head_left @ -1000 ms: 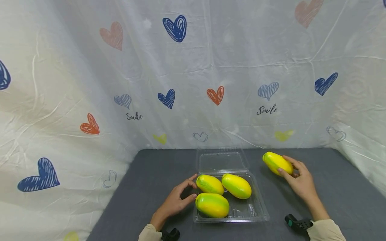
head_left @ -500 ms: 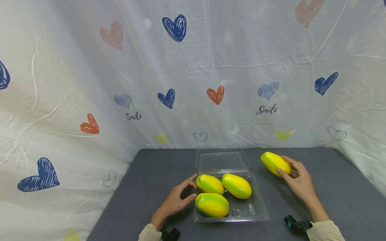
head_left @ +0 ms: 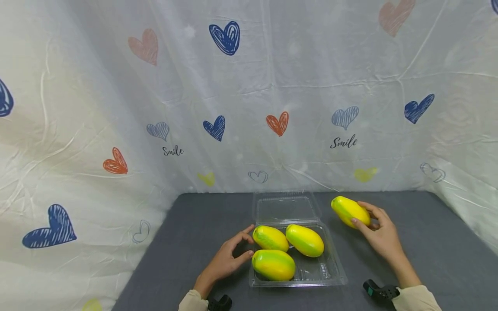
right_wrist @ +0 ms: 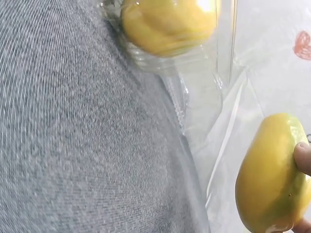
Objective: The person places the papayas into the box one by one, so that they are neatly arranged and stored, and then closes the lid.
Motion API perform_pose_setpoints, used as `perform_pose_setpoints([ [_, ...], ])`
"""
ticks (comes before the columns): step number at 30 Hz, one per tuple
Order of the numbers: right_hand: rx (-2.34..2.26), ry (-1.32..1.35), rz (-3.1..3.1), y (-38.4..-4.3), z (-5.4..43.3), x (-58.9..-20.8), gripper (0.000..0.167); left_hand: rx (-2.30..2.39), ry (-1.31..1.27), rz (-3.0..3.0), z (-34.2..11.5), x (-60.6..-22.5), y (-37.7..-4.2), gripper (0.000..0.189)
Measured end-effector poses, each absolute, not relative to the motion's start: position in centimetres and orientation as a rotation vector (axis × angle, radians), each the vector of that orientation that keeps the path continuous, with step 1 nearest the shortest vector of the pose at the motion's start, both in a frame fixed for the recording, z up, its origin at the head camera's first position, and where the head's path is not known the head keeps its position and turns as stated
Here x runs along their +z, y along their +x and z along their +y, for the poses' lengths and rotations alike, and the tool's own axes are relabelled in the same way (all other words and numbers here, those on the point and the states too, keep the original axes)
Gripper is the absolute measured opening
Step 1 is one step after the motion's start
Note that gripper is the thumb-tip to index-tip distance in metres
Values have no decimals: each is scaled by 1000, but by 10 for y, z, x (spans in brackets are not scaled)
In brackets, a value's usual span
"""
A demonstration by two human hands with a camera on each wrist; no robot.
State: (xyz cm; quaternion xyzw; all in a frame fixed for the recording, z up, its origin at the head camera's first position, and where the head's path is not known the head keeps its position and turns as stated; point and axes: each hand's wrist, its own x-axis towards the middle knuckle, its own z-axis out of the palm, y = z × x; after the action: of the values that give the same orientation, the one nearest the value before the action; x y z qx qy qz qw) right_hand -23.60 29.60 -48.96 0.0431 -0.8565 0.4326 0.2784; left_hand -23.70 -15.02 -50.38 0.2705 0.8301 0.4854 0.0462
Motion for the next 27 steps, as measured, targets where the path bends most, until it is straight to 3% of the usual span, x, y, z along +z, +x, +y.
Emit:
perform_pose_setpoints([
  [27,1200,220,-2307,-229,282,-475,54,1501,836,2520,-150,-504,-237,18],
])
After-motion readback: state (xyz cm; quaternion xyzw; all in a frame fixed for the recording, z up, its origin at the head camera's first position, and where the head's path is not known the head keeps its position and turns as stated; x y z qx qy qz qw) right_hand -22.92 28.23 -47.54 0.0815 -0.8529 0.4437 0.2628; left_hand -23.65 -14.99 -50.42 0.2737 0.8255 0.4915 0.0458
